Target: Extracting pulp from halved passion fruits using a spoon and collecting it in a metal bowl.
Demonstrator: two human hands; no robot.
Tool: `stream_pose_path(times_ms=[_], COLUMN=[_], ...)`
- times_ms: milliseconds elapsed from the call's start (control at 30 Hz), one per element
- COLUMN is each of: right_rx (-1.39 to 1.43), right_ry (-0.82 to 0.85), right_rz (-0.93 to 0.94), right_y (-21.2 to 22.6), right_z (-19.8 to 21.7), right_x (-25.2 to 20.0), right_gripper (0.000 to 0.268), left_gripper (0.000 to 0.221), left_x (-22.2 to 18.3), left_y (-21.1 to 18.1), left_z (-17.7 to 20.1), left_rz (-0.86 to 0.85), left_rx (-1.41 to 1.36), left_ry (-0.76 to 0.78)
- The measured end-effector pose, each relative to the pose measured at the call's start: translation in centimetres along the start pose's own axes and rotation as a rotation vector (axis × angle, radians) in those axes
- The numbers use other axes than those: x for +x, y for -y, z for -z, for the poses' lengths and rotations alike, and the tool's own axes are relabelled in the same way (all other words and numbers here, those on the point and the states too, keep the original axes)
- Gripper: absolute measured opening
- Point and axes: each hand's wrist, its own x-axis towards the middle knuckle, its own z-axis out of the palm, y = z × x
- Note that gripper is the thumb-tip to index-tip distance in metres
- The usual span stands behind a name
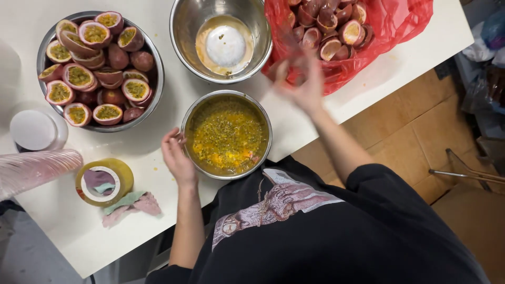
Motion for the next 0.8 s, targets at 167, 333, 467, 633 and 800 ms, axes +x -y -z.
stream_pose_path(times_ms=[167, 333, 467, 633, 800], right_rx=[-0.564, -0.481, -0.356, -0.049, 0.034], right_ry=[-0.207, -0.172, -0.12, -0.055, 0.057], right_rz=[0.127, 0.046, -0.046, -0.144, -0.431], right_y=[-8.1, -10.9, -10.7, -7.0, -4.5], right_z=[14.4, 18.7, 13.6, 4.3, -1.0], right_x=[6.5, 9.6, 6.0, 0.8, -4.6], right_gripper=[0.071, 0.115, 0.104, 0.1, 0.092], left_gripper=[0.027, 0.026, 0.041, 0.067, 0.097], left_x=[1.5, 3.6, 7.6, 13.0, 15.6], left_y=[1.5, 0.2, -1.4, -1.5, -2.4], left_z=[2.2, 4.6, 6.5, 9.6, 9.8], left_rz=[-0.031, -0.122, -0.374, -0.449, -0.026], left_rx=[0.02, 0.182, 0.762, 1.132, 1.307], left_ry=[-0.083, -0.134, -0.201, -0.414, -0.266])
